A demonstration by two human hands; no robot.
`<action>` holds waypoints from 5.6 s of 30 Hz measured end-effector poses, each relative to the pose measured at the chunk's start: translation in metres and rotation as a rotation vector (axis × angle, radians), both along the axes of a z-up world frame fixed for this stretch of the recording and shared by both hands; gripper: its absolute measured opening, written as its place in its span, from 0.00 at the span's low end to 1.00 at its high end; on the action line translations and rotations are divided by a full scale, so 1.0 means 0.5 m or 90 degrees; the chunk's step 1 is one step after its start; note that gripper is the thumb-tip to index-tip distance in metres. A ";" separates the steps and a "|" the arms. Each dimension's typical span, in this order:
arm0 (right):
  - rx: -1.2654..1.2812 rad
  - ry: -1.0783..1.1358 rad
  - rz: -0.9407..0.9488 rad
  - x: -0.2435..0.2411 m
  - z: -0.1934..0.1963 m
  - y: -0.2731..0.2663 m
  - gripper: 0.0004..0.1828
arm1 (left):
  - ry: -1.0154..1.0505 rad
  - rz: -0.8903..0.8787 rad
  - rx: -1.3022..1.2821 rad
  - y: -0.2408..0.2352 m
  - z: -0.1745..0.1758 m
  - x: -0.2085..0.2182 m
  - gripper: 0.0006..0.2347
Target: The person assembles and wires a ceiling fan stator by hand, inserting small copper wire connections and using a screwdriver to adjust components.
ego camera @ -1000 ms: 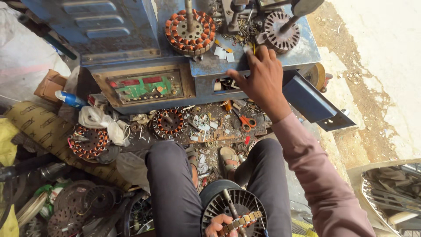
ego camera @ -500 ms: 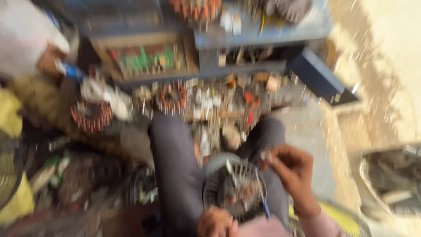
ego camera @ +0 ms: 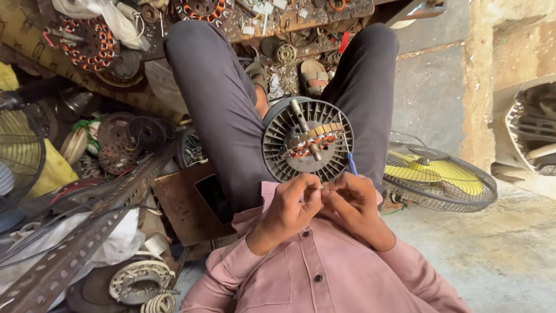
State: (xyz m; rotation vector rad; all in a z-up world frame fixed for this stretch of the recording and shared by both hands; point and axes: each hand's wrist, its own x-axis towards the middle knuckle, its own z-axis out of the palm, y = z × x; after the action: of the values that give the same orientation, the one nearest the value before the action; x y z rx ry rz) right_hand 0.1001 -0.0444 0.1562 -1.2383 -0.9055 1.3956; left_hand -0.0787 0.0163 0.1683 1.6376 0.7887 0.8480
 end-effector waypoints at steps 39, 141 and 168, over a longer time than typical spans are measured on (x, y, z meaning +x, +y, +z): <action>0.092 -0.239 -0.176 -0.006 0.016 0.168 0.09 | -0.018 0.065 -0.024 0.163 -0.002 0.024 0.17; 0.260 -0.511 -0.078 -0.001 0.045 0.174 0.14 | 0.007 0.104 0.039 0.148 -0.004 0.034 0.16; 0.268 -0.396 0.103 0.148 0.103 0.466 0.18 | -0.241 0.360 0.020 0.017 -0.174 0.097 0.20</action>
State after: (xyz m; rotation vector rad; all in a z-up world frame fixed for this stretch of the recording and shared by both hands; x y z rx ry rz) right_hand 0.1740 0.1887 0.2076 -1.3008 -1.6621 0.8638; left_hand -0.0303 0.0248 0.0815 1.2288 0.9793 1.5213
